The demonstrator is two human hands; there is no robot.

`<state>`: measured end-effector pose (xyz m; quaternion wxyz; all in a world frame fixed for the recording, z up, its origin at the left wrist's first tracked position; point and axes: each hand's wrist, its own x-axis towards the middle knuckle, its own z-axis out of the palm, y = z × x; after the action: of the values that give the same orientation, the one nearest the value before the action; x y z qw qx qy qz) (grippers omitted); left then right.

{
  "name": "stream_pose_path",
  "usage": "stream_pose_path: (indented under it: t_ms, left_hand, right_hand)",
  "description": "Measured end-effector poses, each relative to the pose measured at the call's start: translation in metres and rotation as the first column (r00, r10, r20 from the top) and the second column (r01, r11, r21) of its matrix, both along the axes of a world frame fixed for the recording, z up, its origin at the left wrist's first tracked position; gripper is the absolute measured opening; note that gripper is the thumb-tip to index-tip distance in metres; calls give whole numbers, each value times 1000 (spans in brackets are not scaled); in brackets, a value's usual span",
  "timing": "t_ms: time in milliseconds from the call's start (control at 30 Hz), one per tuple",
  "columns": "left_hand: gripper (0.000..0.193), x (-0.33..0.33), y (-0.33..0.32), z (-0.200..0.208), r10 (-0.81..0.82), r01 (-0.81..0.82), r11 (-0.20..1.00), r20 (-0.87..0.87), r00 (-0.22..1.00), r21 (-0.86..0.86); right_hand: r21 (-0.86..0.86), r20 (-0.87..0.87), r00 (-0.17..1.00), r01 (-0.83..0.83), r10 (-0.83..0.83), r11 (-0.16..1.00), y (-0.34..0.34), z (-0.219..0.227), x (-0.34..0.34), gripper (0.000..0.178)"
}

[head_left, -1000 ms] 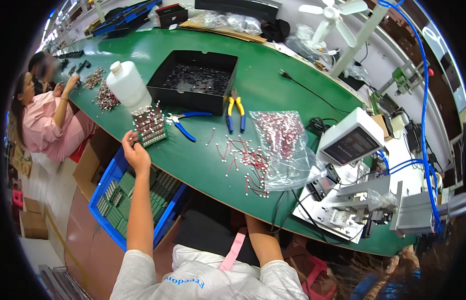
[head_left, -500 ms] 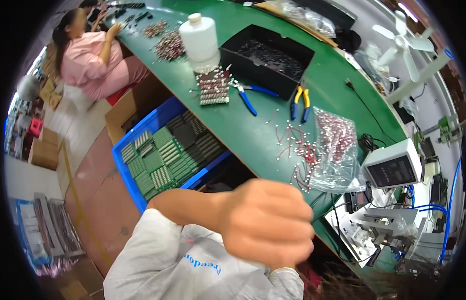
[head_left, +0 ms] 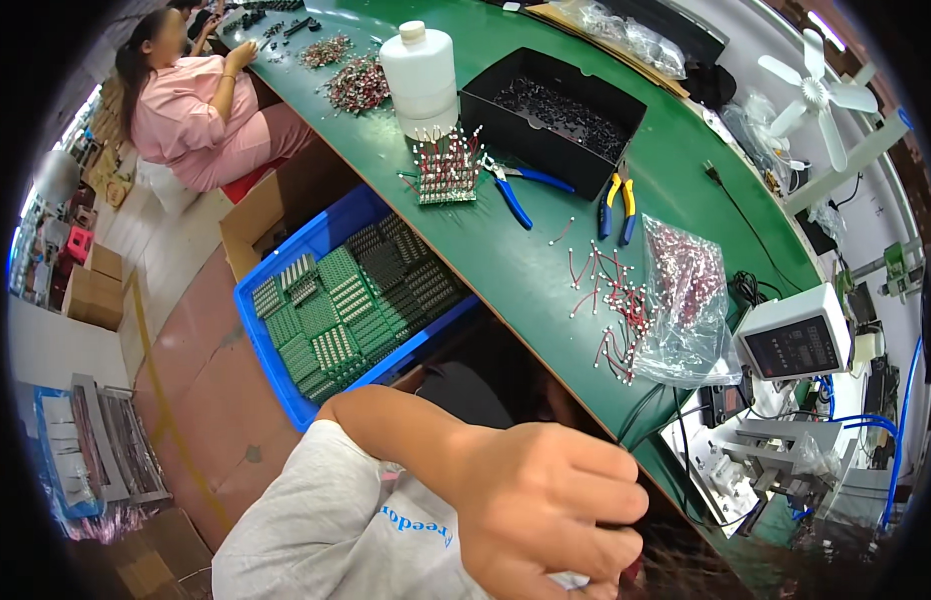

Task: The person inserts small wired connectors into a circuit board by hand, picks up another circuit board from a bin, and inserts wired connectors into it.

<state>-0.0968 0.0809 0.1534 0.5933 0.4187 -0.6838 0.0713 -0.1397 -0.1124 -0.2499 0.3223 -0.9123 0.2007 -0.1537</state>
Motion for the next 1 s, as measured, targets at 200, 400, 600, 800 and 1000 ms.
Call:
stream_pose_path:
  t_ms: [200, 400, 600, 800, 1000]
  left_hand:
    - [10, 3, -8, 8, -26, 15, 997, -150, 988, -72]
    - [21, 50, 44, -108, 608, -517, 762, -155, 779, 389]
    - [65, 118, 277, -282, 918, -453, -345, 396, 20, 822]
    - [82, 119, 304, -308, 796, -436, -540, 605, 14, 720]
    - [94, 144, 270, -320, 774, -434, -491, 607, 181, 755]
  right_hand:
    - [129, -126, 992, 7, 9, 992, -1, 11, -18, 70]
    - [213, -336, 941, 36, 39, 976, -14, -24, -16, 59]
    - [223, -372, 918, -56, 138, 973, -1, -39, -8, 54]
    - [151, -397, 906, -93, 147, 984, 2, -42, -8, 49]
    - [55, -429, 896, -98, 112, 994, 9, -45, -4, 45]
